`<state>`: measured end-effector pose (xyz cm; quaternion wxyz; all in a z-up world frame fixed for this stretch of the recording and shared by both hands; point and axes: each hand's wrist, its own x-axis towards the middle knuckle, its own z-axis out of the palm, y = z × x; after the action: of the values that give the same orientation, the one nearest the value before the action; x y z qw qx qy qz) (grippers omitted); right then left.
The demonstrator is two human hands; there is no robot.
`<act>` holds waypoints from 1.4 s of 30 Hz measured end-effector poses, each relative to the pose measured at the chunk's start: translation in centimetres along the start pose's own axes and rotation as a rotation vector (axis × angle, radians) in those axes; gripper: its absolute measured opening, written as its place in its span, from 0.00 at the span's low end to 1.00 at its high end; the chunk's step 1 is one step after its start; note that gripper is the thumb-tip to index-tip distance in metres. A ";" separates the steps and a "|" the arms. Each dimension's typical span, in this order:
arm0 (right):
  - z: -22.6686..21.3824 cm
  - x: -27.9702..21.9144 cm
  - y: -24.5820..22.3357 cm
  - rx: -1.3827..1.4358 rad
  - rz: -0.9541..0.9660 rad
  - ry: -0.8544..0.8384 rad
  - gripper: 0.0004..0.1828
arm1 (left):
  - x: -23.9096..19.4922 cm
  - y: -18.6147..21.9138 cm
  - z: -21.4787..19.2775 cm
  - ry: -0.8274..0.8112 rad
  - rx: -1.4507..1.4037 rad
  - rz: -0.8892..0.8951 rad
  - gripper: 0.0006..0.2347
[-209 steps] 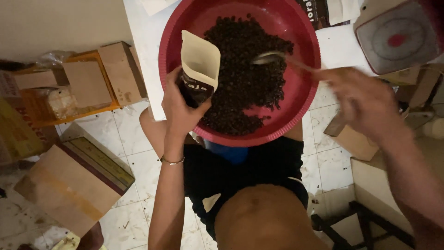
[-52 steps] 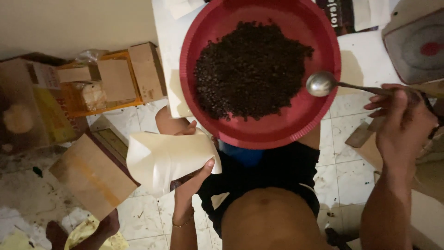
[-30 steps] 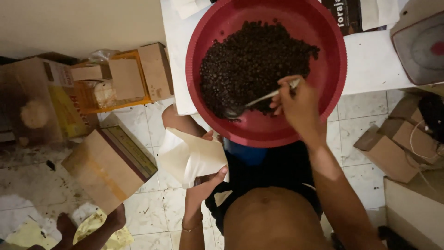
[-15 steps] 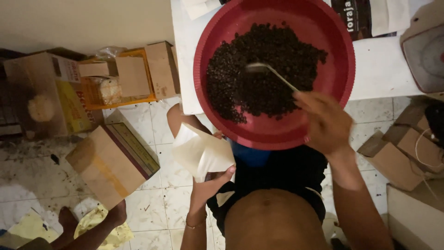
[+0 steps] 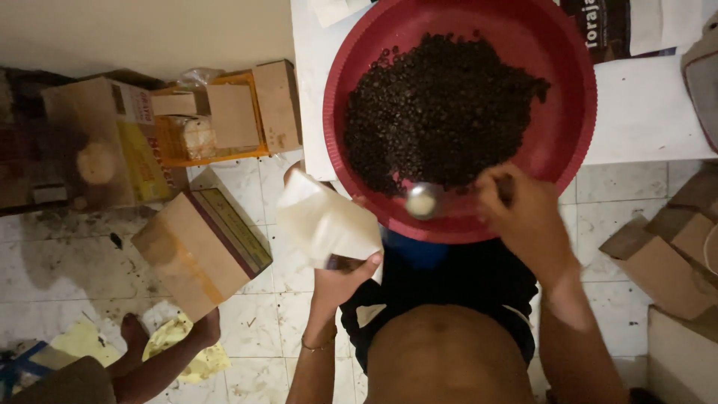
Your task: Filling small paper bags with roasted coffee beans using a spoon and a plastic scoop from a large bowl.
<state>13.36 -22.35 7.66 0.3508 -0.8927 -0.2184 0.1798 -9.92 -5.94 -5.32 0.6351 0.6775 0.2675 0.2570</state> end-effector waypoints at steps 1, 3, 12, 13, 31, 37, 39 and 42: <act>0.3 0.9 -1.1 0.085 0.063 -0.097 0.13 | 0.4 1.0 -0.1 -0.002 -0.032 -0.028 0.19; 2.6 3.1 -1.1 0.201 0.066 -0.130 0.22 | 2.5 6.4 0.1 0.001 -0.055 -0.038 0.19; 9.5 8.8 2.4 0.839 0.129 -0.003 0.12 | 3.9 10.8 0.5 0.056 -0.091 -0.042 0.16; 9.1 8.5 1.9 0.829 0.075 0.043 0.13 | 3.6 10.2 0.3 0.054 -0.118 -0.038 0.19; 0.5 2.8 0.0 0.191 -0.656 0.252 0.15 | 0.7 1.8 -0.7 0.007 -0.111 -0.119 0.17; 3.5 9.7 -1.4 0.126 -0.846 0.115 0.14 | 1.6 5.0 0.1 0.050 -0.070 -0.056 0.28; 4.7 10.0 -2.3 0.106 -0.844 0.065 0.19 | 1.6 5.9 -0.7 0.003 -0.188 -0.043 0.28; 6.4 9.3 -2.2 0.079 -0.807 -0.047 0.25 | -0.2 3.5 -2.4 0.011 -0.323 -0.079 0.26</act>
<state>17.53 -12.58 3.25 0.4224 -0.7167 -0.5521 0.0562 -11.57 -4.52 -1.70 0.7438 0.5542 0.2526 0.2752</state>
